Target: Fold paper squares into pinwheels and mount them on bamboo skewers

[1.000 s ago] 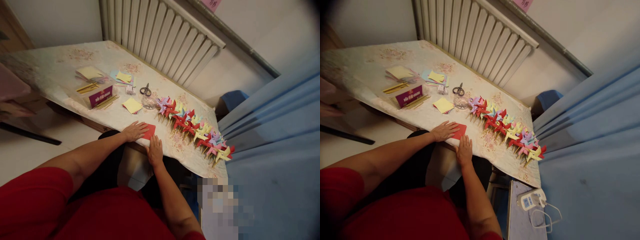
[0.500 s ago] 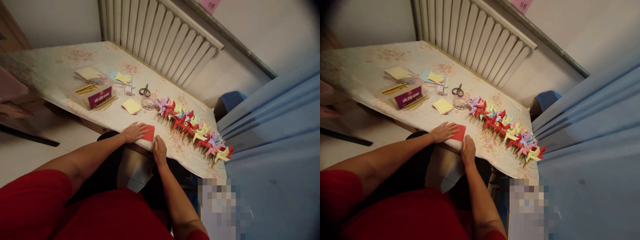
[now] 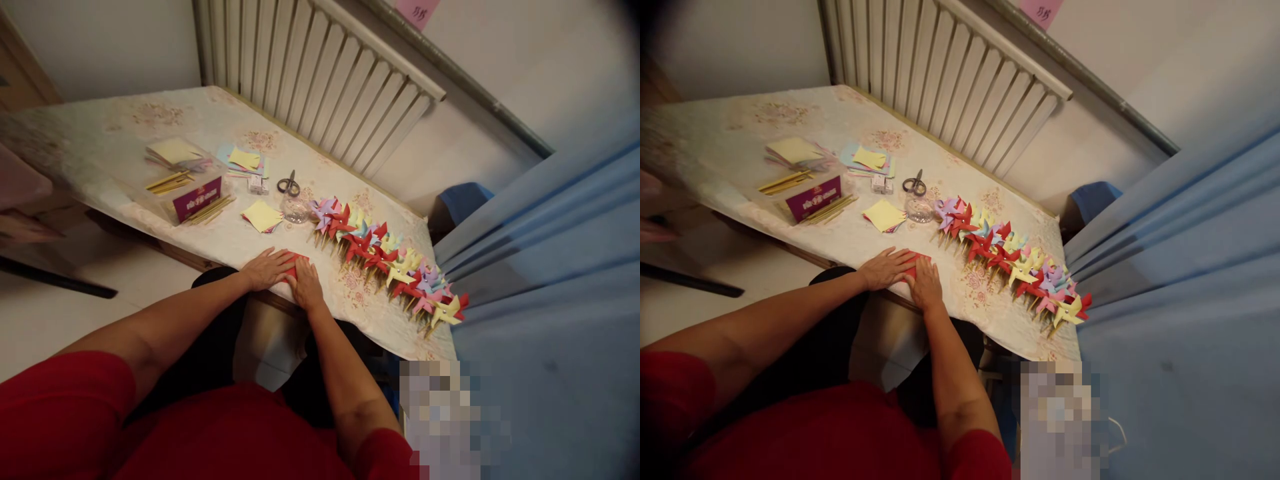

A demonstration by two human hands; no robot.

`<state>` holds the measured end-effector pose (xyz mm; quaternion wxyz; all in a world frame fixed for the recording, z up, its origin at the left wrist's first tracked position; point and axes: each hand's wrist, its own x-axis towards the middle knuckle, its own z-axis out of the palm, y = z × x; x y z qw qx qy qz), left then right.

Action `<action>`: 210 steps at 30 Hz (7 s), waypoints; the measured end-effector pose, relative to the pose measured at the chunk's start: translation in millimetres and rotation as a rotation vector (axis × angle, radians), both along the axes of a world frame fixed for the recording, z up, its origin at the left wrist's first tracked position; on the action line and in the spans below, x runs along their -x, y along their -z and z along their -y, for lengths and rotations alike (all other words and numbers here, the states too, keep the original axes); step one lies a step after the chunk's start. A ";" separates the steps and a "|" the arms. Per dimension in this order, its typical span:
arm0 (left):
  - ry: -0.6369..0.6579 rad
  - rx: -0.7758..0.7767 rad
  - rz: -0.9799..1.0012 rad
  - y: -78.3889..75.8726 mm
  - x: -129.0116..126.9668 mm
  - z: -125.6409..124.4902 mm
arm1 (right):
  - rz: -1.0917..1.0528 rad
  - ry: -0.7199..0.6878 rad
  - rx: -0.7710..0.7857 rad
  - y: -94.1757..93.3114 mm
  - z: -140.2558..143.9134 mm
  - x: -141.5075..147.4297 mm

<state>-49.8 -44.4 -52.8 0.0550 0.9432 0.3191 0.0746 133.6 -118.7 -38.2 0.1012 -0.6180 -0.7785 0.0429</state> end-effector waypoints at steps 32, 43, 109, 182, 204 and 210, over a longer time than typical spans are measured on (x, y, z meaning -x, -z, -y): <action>0.005 -0.013 0.006 3.4 0.5 -3.1 | -0.094 0.191 -0.069 16.4 15.4 -17.7; -0.006 0.003 -0.003 0.6 -1.1 -2.4 | 0.066 -0.033 -0.043 4.6 33.1 -5.5; -0.001 0.010 0.024 -6.0 1.2 2.7 | 0.022 0.075 -0.047 5.2 -1.4 10.4; -0.288 0.001 0.020 -22.5 39.4 32.8 | -0.166 0.270 -0.125 34.2 81.8 -9.3; -0.282 -0.074 0.025 -17.8 32.3 30.1 | -2.079 0.490 -0.059 13.6 73.1 -59.3; -0.287 -0.086 0.010 -19.6 30.9 31.6 | -2.099 0.514 -0.054 12.9 72.3 -57.8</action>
